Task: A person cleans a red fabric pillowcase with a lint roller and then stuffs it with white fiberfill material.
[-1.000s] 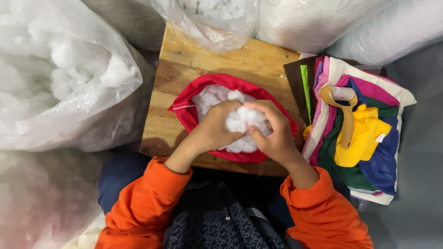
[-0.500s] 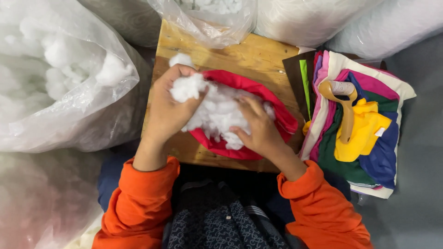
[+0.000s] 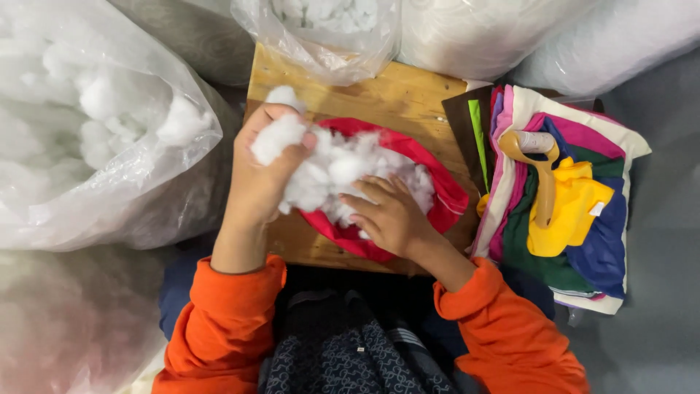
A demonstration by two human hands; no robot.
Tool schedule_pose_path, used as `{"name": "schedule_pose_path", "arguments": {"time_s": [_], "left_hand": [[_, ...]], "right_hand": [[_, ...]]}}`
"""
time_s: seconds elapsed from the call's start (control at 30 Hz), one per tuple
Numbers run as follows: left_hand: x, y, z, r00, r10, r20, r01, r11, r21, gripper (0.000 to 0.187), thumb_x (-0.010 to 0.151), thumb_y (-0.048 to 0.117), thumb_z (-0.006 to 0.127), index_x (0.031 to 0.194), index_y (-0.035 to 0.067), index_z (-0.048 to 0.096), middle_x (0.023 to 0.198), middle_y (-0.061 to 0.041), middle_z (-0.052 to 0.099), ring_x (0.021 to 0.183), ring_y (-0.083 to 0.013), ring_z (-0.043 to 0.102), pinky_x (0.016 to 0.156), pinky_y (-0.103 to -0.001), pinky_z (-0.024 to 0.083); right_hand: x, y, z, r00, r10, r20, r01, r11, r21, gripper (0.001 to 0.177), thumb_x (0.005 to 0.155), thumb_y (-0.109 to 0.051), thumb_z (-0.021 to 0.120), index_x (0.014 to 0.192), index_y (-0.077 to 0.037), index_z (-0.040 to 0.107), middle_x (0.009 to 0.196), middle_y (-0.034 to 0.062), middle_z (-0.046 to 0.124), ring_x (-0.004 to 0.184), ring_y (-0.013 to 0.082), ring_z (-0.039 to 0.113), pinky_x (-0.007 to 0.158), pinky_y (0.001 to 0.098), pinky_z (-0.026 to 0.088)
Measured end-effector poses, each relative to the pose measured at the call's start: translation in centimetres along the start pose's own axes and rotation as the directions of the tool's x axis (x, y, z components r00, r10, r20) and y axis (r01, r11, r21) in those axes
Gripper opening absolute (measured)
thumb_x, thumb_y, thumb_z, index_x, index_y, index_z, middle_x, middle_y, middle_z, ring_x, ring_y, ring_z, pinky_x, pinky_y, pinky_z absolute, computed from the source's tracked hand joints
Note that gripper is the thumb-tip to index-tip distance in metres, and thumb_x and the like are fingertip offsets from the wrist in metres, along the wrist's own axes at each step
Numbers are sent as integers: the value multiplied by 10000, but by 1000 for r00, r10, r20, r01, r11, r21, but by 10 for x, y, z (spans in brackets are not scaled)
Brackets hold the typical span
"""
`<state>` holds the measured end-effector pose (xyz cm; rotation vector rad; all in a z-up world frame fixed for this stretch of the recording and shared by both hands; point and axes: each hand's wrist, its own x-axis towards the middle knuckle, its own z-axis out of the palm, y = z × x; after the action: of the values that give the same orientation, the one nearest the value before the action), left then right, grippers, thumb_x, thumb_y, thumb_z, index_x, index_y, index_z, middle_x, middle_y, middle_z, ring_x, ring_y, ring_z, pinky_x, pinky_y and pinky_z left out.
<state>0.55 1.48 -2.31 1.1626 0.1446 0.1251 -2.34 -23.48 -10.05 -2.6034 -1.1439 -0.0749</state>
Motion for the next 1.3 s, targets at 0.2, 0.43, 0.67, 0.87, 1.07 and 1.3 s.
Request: {"name": "schedule_pose_path", "arguments": {"time_s": [0.2,0.43,0.67,0.87,1.07,1.3], "left_hand": [[-4,-40,21,990,-74,122,67,996,62,301,763,78,782,1049,100,692,899,-52,691,788,-138,644,647,-268,552],[-15,-42,41,947,-178,269,177,984,27,364,709,39,767,1064,90,705,920,-65,708,809,-160,676,654,-307,585],[-16,-41,47,961,-57,272,39,997,73,365,728,37,763,1084,71,693,905,-81,650,824,-151,610,677,-256,518],[-16,-61,52,975,-9,224,-2,999,49,324,743,52,815,1038,77,681,852,-50,648,798,-121,614,667,-231,497],[10,-48,13,997,65,-44,-66,998,-17,253,831,117,803,1005,114,619,848,-11,654,756,-83,646,635,-211,524],[15,-41,-6,994,102,-29,-106,955,-279,256,856,254,683,1020,137,525,842,-22,572,668,-85,544,524,-247,445]], "right_hand": [[-34,50,-14,857,446,258,-457,889,-19,109,876,-325,721,927,-229,731,888,28,696,921,286,716,825,408,569],[-21,68,-3,882,466,-68,-422,846,326,560,765,-313,865,1218,-116,600,1029,126,625,1042,313,667,941,377,530],[-2,-1,-98,839,533,-110,-368,704,607,292,979,-150,659,1263,-93,628,1194,112,652,941,230,703,665,284,609],[2,-6,-78,802,588,102,-371,358,857,366,853,-36,771,1170,4,594,1006,168,623,645,208,749,582,291,653],[3,13,-90,749,655,-100,-342,511,788,130,824,7,782,920,-34,704,612,72,686,599,114,701,602,212,538],[23,17,-19,804,371,-465,-179,896,407,232,808,-52,807,1008,-120,710,902,80,703,868,332,697,765,409,559]]}}
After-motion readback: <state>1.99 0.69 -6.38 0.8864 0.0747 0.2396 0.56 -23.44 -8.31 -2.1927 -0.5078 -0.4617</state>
